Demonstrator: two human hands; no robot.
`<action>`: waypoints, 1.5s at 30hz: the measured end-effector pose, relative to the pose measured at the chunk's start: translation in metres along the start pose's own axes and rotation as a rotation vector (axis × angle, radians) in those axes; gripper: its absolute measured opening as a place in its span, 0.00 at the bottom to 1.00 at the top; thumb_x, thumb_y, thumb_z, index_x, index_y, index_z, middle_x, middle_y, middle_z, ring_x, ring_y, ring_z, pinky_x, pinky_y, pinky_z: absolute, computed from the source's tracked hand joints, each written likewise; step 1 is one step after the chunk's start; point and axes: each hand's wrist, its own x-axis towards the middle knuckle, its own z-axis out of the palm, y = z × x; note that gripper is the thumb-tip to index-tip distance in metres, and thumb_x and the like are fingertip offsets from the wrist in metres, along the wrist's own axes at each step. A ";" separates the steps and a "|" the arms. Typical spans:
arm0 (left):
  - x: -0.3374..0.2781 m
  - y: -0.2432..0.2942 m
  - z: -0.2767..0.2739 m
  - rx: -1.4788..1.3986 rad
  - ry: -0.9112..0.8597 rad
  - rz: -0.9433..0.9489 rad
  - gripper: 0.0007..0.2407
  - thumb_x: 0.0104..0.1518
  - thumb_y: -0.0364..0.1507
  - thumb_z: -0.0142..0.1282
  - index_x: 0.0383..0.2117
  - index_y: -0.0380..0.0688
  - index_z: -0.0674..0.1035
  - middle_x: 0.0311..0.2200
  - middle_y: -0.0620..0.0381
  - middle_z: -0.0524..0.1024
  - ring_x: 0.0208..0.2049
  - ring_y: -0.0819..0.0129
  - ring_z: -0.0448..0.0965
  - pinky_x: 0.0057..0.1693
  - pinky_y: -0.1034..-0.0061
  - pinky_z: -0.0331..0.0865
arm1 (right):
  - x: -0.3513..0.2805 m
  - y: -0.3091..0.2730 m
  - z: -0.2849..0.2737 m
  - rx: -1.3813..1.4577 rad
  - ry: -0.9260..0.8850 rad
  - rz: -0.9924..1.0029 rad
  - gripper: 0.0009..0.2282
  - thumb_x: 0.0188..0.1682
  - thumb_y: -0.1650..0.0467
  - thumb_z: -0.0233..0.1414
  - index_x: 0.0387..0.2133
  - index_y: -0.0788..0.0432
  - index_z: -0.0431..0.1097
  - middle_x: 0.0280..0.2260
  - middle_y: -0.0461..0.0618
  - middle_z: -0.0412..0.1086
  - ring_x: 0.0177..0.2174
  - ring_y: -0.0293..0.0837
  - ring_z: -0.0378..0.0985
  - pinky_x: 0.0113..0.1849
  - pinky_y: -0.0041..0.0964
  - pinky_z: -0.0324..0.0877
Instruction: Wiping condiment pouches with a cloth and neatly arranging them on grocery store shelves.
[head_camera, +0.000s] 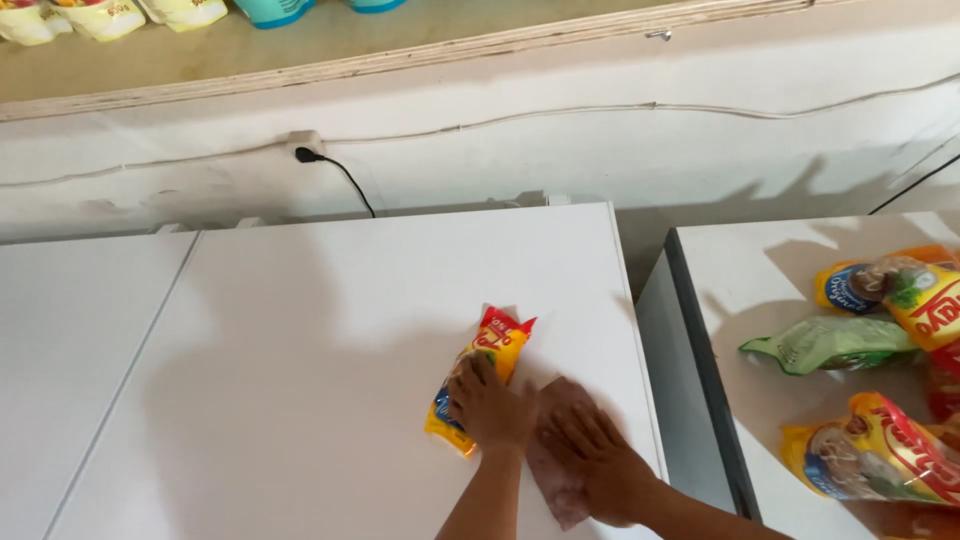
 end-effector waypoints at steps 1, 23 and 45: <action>0.002 -0.005 -0.009 0.010 -0.008 -0.008 0.31 0.50 0.45 0.56 0.62 0.49 0.65 0.64 0.50 0.63 0.64 0.46 0.59 0.60 0.50 0.56 | -0.001 0.007 0.013 0.012 -0.007 -0.006 0.37 0.48 0.52 0.54 0.69 0.54 0.51 0.69 0.61 0.41 0.66 0.63 0.36 0.62 0.62 0.36; -0.030 -0.123 0.023 -0.371 -0.137 0.244 0.38 0.51 0.49 0.62 0.66 0.49 0.58 0.71 0.43 0.48 0.71 0.47 0.47 0.69 0.58 0.50 | 0.136 0.056 0.010 0.245 0.224 0.462 0.23 0.58 0.59 0.37 0.68 0.45 0.53 0.71 0.50 0.43 0.70 0.55 0.36 0.65 0.56 0.31; -0.017 -0.120 0.015 -0.256 -0.335 0.175 0.56 0.39 0.59 0.66 0.69 0.40 0.46 0.72 0.50 0.45 0.73 0.54 0.40 0.71 0.62 0.43 | 0.147 0.009 0.005 0.067 0.211 -0.089 0.28 0.46 0.62 0.53 0.63 0.49 0.60 0.66 0.52 0.53 0.67 0.57 0.47 0.63 0.66 0.36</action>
